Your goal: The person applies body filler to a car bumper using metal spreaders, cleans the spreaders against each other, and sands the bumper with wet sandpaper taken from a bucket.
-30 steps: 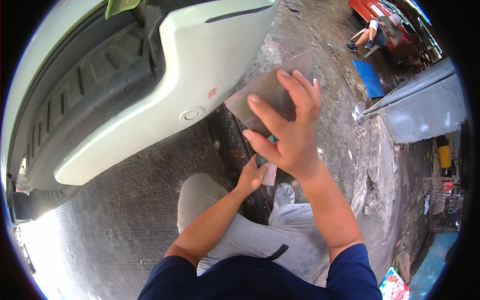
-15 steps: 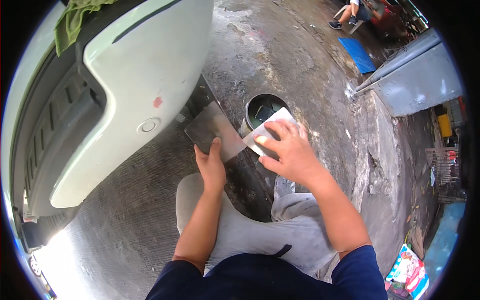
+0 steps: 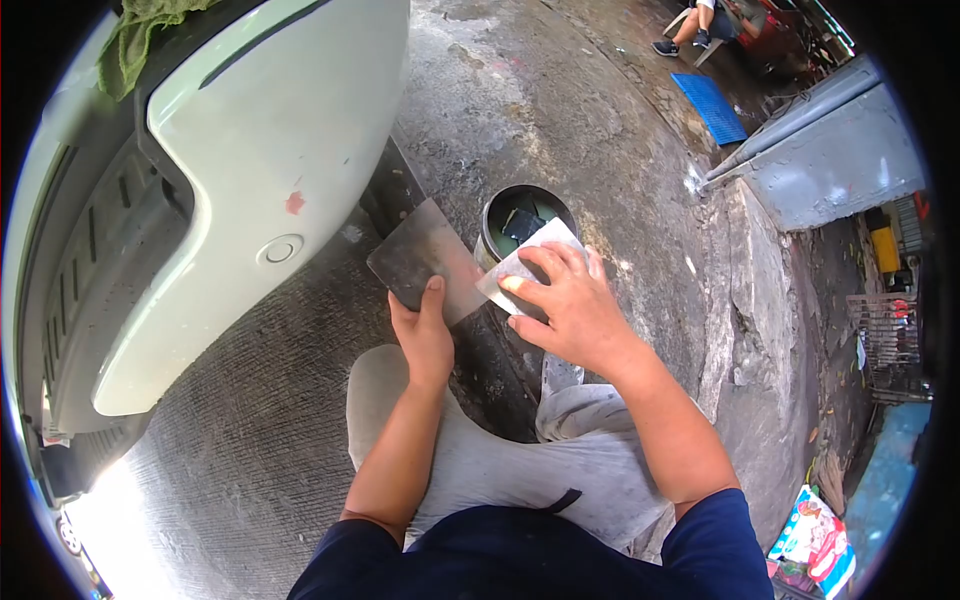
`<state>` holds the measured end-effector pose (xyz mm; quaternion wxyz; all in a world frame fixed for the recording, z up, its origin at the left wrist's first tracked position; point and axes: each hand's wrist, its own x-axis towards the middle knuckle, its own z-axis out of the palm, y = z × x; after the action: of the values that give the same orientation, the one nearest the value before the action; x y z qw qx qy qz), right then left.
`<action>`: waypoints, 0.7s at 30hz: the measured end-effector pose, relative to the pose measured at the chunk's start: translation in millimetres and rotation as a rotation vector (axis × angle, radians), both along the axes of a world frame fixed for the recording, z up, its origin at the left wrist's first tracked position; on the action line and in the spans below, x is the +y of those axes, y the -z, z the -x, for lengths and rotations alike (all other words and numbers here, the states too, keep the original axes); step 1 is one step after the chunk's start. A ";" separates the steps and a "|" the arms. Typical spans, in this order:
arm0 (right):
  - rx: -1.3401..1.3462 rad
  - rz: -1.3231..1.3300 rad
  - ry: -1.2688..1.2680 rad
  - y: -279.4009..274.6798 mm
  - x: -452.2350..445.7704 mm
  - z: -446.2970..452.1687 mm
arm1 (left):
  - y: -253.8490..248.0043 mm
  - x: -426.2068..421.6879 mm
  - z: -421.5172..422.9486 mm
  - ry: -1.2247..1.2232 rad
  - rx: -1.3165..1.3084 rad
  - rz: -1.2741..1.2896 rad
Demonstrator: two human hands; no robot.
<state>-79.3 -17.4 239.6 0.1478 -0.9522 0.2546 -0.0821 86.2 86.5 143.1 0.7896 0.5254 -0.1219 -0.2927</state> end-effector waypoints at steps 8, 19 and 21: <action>-0.069 -0.483 0.037 -6.3 -8.9 10.5 | -3.4 -3.4 -3.7 -0.049 -0.027 -0.046; -0.856 -1.954 -0.019 -17.5 -30.0 -2.6 | 57.9 -14.6 -4.3 0.109 0.127 -0.154; -0.918 -2.047 -0.045 -27.8 -21.7 -10.0 | 66.5 -15.9 -3.3 0.136 0.183 -0.192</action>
<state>-69.3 -39.1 267.4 0.9420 -0.2661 0.1063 -0.1747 89.5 70.6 76.6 0.7218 0.5603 -0.0560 -0.4024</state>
